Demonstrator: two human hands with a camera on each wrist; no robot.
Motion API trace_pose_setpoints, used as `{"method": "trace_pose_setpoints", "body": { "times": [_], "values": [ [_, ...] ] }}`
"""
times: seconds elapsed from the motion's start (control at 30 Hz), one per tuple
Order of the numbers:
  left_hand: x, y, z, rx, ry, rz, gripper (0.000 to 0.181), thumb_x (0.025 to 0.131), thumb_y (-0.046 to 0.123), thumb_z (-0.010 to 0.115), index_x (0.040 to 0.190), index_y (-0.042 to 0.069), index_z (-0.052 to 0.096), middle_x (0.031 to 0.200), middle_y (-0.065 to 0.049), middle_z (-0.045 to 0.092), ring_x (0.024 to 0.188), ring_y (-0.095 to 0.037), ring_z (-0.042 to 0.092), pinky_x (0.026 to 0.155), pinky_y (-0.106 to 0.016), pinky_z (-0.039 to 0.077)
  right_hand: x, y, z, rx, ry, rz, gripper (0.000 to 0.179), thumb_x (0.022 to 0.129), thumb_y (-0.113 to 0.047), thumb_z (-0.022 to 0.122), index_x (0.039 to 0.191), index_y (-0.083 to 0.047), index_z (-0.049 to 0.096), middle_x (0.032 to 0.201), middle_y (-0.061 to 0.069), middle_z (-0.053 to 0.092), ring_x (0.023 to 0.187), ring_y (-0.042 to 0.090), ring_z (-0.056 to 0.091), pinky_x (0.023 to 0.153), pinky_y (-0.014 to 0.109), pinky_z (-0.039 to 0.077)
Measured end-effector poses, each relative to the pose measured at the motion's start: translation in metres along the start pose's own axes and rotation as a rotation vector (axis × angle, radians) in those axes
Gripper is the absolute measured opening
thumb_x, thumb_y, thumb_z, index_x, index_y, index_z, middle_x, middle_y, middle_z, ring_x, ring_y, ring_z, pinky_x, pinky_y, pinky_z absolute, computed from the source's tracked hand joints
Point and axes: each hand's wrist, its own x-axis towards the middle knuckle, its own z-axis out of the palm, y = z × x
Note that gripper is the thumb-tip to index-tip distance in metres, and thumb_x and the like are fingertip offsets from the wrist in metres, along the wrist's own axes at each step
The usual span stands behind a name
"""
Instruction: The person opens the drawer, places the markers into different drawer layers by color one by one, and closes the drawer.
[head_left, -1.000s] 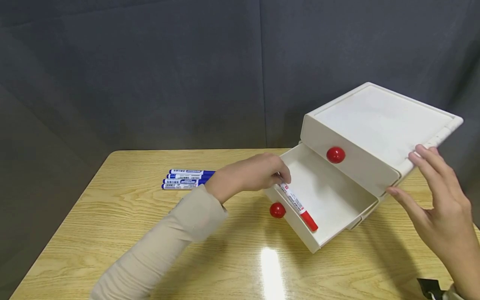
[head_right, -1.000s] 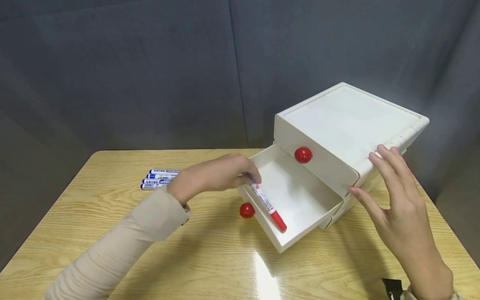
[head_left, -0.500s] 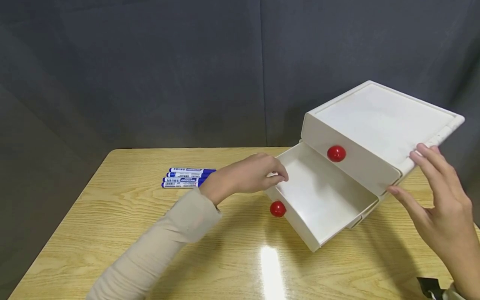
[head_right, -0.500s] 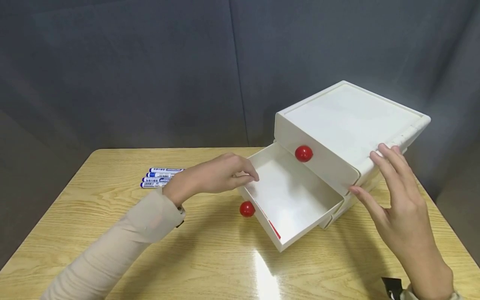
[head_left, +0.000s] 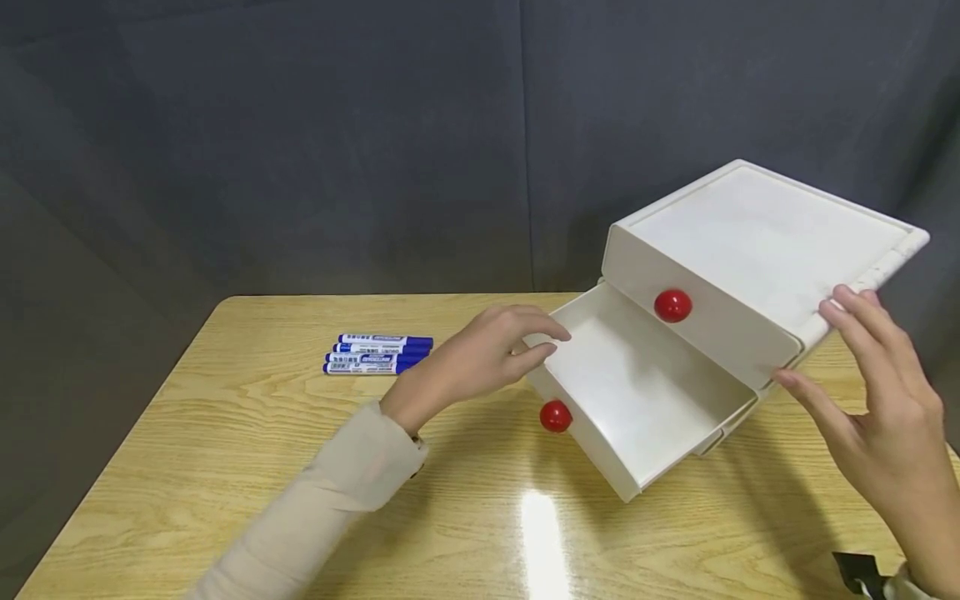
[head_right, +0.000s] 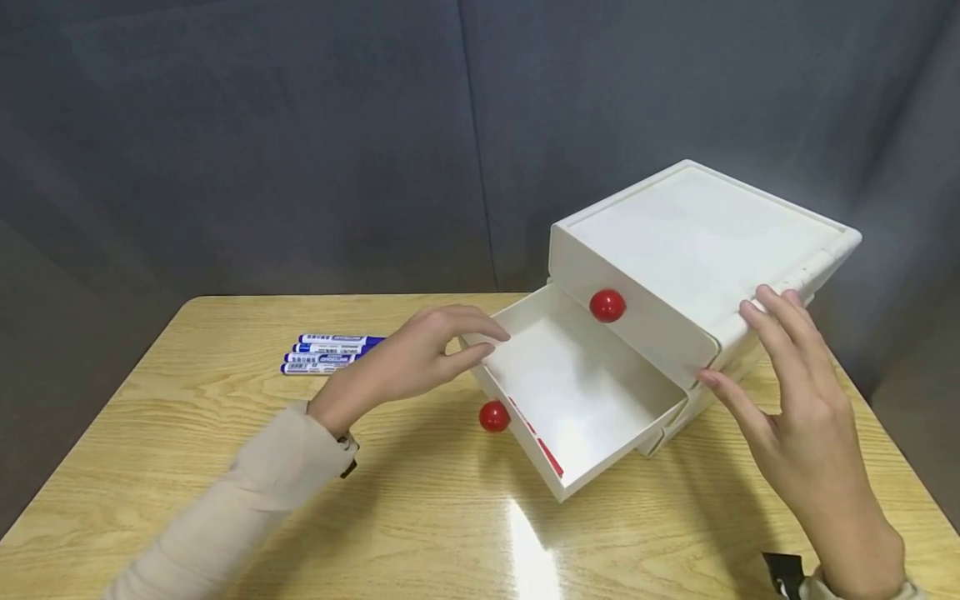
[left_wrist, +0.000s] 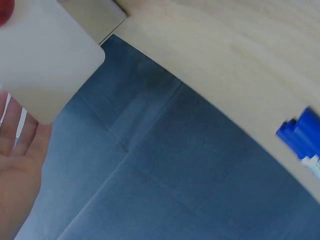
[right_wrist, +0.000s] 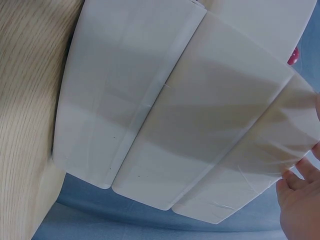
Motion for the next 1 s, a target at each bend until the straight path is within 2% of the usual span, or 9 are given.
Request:
{"method": "trace_pose_setpoints", "body": {
  "times": [0.27,0.43,0.73,1.0],
  "values": [
    [-0.018,-0.005,0.012,-0.099,0.206,-0.019,0.029,0.097,0.013,0.063,0.125,0.011,0.068,0.132,-0.004,0.066,0.127,-0.019,0.059,0.11,-0.036,0.047,-0.001,0.002,0.0,-0.005,-0.007,-0.003,0.081,0.092,-0.06,0.053,0.127,0.014,0.056,0.134,0.037,0.053,0.142,0.032,0.042,0.121,0.024,0.029],
    [-0.027,-0.006,0.018,-0.112,0.291,-0.002,0.03,0.096,0.012,0.065,0.126,0.009,0.067,0.133,-0.006,0.065,0.129,-0.021,0.058,0.113,-0.037,0.044,-0.001,0.005,0.0,-0.011,-0.017,-0.003,0.082,0.092,-0.06,0.053,0.128,0.013,0.056,0.135,0.036,0.052,0.142,0.033,0.042,0.122,0.024,0.028],
    [-0.039,-0.003,0.025,-0.13,0.35,0.002,0.033,0.095,0.014,0.066,0.127,0.007,0.065,0.134,-0.008,0.063,0.13,-0.022,0.057,0.113,-0.038,0.044,-0.002,0.006,-0.001,-0.018,-0.023,0.003,0.083,0.092,-0.061,0.052,0.129,0.012,0.056,0.136,0.035,0.052,0.142,0.036,0.041,0.121,0.023,0.028],
    [-0.046,-0.001,0.031,-0.162,0.362,-0.016,0.035,0.094,0.013,0.067,0.128,0.005,0.064,0.132,-0.009,0.063,0.129,-0.024,0.057,0.112,-0.039,0.045,0.0,0.002,0.0,-0.001,-0.001,-0.002,0.081,0.092,-0.06,0.053,0.128,0.013,0.057,0.134,0.036,0.053,0.143,0.032,0.042,0.121,0.024,0.029]
  ]
}}
